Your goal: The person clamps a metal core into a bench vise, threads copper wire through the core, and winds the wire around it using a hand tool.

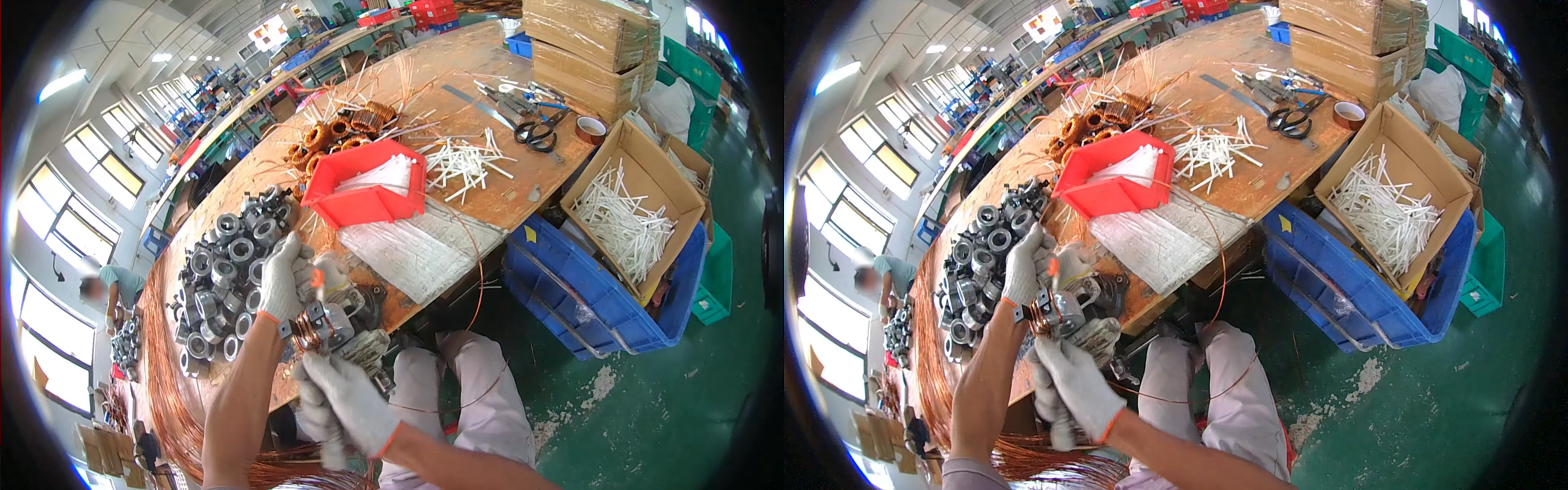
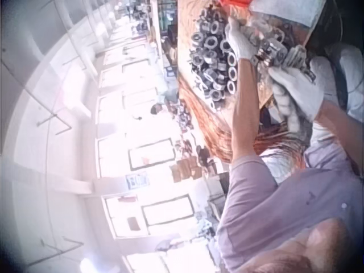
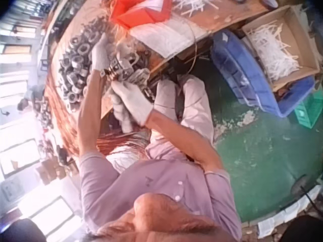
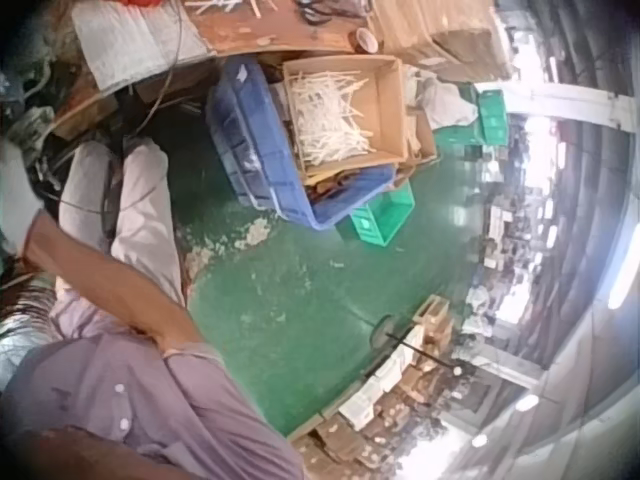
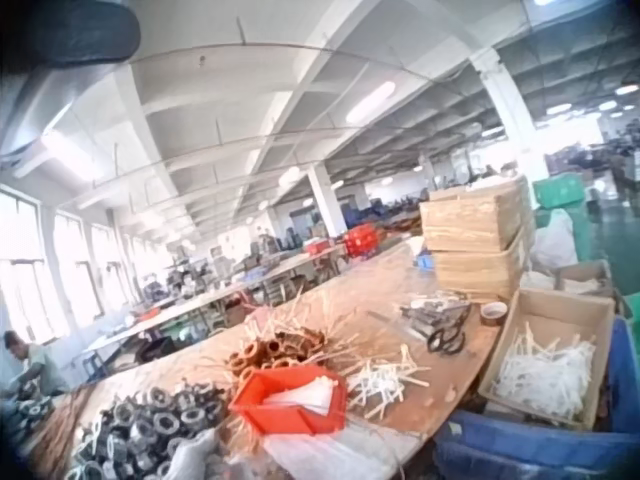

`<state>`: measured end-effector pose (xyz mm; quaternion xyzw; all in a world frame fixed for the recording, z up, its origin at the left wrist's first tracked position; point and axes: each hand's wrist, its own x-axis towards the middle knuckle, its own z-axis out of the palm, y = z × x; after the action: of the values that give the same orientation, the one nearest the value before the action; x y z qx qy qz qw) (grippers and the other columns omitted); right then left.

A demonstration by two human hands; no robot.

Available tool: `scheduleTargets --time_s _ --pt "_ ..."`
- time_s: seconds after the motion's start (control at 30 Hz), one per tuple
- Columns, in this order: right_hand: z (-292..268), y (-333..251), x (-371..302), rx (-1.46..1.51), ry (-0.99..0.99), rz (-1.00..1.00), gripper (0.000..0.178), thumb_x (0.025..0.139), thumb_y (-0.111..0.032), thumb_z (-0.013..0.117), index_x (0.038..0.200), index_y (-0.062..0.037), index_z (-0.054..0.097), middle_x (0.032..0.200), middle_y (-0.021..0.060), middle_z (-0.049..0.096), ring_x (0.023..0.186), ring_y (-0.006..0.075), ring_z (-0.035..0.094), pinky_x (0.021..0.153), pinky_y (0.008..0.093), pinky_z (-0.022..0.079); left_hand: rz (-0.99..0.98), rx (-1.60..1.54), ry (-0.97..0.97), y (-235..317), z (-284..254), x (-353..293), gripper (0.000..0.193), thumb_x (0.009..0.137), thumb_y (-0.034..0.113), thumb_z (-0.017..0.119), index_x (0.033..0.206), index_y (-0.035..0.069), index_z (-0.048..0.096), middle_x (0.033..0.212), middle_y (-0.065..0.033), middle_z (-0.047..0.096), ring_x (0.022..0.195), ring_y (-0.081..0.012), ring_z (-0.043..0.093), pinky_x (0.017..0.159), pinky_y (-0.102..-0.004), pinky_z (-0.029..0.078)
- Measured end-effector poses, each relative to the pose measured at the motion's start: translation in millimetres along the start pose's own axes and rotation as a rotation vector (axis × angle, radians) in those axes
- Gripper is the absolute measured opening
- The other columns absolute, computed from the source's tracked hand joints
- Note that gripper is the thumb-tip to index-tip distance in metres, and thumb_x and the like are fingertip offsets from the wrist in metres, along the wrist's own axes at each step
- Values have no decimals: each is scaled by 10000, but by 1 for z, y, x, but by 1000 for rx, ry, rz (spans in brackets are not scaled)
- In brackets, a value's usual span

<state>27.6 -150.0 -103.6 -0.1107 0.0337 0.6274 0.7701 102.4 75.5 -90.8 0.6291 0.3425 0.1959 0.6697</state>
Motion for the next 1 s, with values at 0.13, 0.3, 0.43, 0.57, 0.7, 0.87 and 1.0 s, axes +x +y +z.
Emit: scheduleTargets --time_s 0.13,0.3,0.43,0.57,0.7,0.87,1.0 --pt "-99 28 -56 -1152 90 -628 301 1096 -351 520 1008 -74 598 688 -10 497 481 82 426 430 278 334 -133 308 -245 30 14 -7 417 1075 441 558 943 50 617 624 91 397 467 -31 327 417 -229 243" --pt "-187 55 -296 -1836 734 270 341 1013 -331 584 1198 -50 640 966 285 692 795 497 673 655 561 544 84 727 -515 94 75 -46 741 1061 657 409 1165 -36 650 673 -6 541 519 -107 521 441 -261 398" --pt "-326 156 -463 -1958 992 311 283 1026 -321 525 1088 -75 652 905 249 703 827 486 666 689 554 555 116 -157 -708 96 68 -48 911 1019 757 334 1309 -71 583 1055 -207 698 967 -313 665 931 -469 514" --pt "-336 206 -523 -1819 1171 670 369 994 -372 532 1135 -68 684 1025 208 743 962 454 698 800 564 565 45 -764 -705 91 43 -82 1009 1009 747 372 1511 -128 347 1540 -356 412 1447 -495 410 1190 -668 313" --pt "-377 166 -527 -1664 1133 1072 415 961 -370 524 1163 -51 698 1114 238 733 1078 452 686 879 539 566 30 -1014 -641 97 22 -123 1073 989 771 374 1625 -49 101 1658 -309 215 1499 -495 325 1187 -732 282" --pt "-345 60 -412 -1636 1466 312 404 968 -295 536 1253 -43 672 1113 291 707 1068 480 668 869 561 543 -9 -1280 -640 92 21 -138 1062 1006 743 368 1636 -27 -3 1688 -292 139 1529 -510 251 1164 -780 266" --pt "-268 -2 -257 -1696 1365 -270 457 1017 -438 557 1210 -35 653 1056 284 714 993 514 666 845 560 535 -24 -1340 -625 94 16 -140 1059 1009 743 358 1637 -24 -17 1694 -289 120 1531 -501 257 1154 -800 247"
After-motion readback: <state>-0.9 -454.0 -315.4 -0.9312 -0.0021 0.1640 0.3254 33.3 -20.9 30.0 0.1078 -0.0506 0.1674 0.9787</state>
